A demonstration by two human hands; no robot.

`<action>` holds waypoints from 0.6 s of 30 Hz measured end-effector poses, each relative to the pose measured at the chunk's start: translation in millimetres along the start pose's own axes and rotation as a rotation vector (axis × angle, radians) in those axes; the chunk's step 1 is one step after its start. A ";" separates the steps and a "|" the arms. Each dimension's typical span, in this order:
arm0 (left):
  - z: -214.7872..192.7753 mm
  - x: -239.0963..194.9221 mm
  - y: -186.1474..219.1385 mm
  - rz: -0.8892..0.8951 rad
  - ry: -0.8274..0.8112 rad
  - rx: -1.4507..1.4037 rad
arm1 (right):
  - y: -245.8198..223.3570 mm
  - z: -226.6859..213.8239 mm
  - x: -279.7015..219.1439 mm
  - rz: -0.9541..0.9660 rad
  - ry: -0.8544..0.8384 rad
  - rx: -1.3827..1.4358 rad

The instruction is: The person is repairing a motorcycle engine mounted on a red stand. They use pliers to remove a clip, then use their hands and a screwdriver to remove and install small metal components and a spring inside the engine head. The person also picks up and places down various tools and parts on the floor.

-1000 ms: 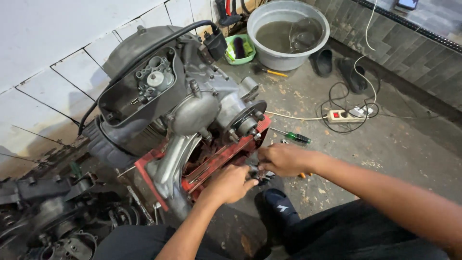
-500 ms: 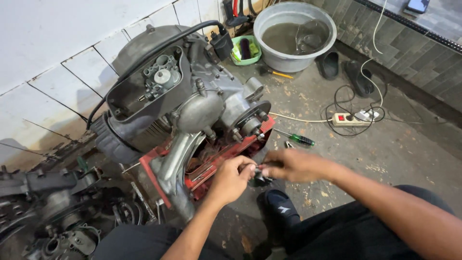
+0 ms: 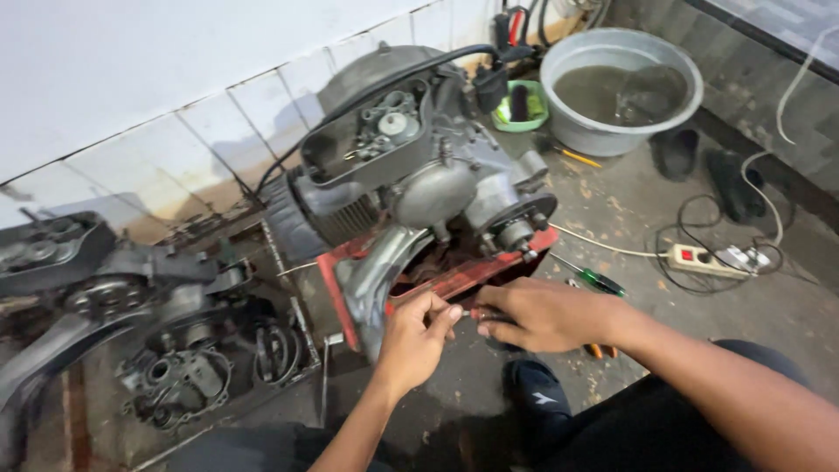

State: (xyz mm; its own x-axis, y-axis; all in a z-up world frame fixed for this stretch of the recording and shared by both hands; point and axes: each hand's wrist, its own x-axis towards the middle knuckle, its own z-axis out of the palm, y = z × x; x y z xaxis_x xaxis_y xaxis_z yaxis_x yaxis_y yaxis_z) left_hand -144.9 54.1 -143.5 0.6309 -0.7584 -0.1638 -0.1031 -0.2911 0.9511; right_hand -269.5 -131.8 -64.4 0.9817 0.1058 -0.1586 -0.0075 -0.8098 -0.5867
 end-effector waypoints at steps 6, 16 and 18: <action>-19.7 -6.0 -26.6 -0.003 0.109 -0.104 | -2.9 13.8 34.4 0.067 -0.119 -0.170; -24.5 26.0 -19.1 -0.113 0.127 0.113 | -10.1 7.9 51.9 0.166 -0.148 0.012; -19.1 31.9 -21.8 -0.064 0.140 0.136 | -8.8 3.6 51.3 0.196 -0.153 -0.060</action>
State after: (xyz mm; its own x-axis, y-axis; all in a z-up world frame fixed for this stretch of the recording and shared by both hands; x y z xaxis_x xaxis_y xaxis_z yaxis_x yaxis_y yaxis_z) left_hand -107.9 47.4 -164.4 0.7392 -0.6503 -0.1754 -0.1567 -0.4193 0.8942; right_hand -219.8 -117.2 -70.3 0.9223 0.0255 -0.3856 -0.1793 -0.8556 -0.4856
